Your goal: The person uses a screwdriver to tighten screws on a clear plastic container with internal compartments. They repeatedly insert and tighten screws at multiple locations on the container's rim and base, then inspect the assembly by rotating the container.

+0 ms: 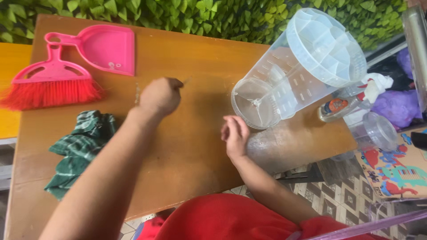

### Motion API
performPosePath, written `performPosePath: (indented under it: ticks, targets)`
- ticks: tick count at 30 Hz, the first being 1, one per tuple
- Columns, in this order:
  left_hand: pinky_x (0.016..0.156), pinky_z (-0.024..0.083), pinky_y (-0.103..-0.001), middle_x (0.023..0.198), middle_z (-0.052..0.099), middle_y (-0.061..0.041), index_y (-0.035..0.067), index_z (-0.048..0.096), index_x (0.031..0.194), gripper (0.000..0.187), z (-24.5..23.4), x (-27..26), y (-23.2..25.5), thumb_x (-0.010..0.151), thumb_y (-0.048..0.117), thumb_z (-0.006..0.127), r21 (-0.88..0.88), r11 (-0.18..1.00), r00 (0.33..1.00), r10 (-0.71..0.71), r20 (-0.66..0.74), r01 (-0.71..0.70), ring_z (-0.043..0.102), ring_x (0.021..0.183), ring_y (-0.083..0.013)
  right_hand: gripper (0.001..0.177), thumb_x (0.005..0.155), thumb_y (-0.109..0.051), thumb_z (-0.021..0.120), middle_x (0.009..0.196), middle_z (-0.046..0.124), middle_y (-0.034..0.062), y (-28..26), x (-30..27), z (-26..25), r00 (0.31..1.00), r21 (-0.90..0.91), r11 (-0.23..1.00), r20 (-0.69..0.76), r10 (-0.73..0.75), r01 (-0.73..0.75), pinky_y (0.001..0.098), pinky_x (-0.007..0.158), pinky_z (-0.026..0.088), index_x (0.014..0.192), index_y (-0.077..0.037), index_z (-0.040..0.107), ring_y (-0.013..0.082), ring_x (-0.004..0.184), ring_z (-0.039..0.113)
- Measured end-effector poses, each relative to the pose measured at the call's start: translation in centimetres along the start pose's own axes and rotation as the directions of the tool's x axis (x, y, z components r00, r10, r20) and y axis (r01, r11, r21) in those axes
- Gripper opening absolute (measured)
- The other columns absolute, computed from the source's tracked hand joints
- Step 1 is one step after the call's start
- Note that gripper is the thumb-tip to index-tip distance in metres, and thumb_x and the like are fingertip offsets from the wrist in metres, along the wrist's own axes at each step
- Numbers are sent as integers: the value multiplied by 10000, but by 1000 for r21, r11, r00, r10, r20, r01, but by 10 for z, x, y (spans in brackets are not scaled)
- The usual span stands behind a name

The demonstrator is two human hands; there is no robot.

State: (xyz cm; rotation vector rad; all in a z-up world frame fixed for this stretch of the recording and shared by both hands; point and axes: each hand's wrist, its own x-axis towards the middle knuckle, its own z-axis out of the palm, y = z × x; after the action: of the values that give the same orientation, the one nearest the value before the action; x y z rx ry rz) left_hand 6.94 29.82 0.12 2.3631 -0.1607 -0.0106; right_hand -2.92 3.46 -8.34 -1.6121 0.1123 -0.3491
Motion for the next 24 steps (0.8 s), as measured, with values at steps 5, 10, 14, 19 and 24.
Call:
performPosePath:
  ticks: [5,10,14,19,24]
  targets:
    - [892,557,-454,1077,751,-112,306,751,1193,371,63,-29,90,946,197,497,-97,989,971,127,204,-109,701,1002,-337,163,1075,-264,474,683,569,31,-27,-3,-122,899,132,960,-403,-175,246,257,400,290,1147,-126,526,114,470,440]
    - [855,566,-450,1046,745,-121,368,731,1230,426,91,-23,152,936,164,500,-38,978,932,206,298,-204,709,964,-329,756,977,-290,531,1197,591,21,-70,47,-182,957,-145,970,-245,155,-194,249,628,462,1598,-319,101,98,805,588]
    - [845,581,-433,1057,754,-99,351,744,1214,437,108,-19,180,928,116,512,44,971,922,207,327,-234,727,961,-303,971,893,-179,715,1301,607,29,-76,74,-186,984,-152,978,79,159,-146,238,724,463,1624,-255,79,71,966,606]
    - [836,588,-423,1040,761,-94,315,746,1195,401,117,-20,196,900,115,565,95,967,920,193,340,-238,737,950,-290,821,829,12,774,1212,653,91,-74,82,-186,990,-114,985,44,135,-129,267,760,528,1569,-32,420,121,955,641]
    - [817,599,-418,1010,764,-108,249,760,1136,318,119,-18,210,908,117,580,172,953,920,175,350,-247,749,931,-287,792,828,78,742,1245,664,116,-77,80,-179,995,-39,996,55,83,-81,314,867,599,1546,18,413,153,1025,671]
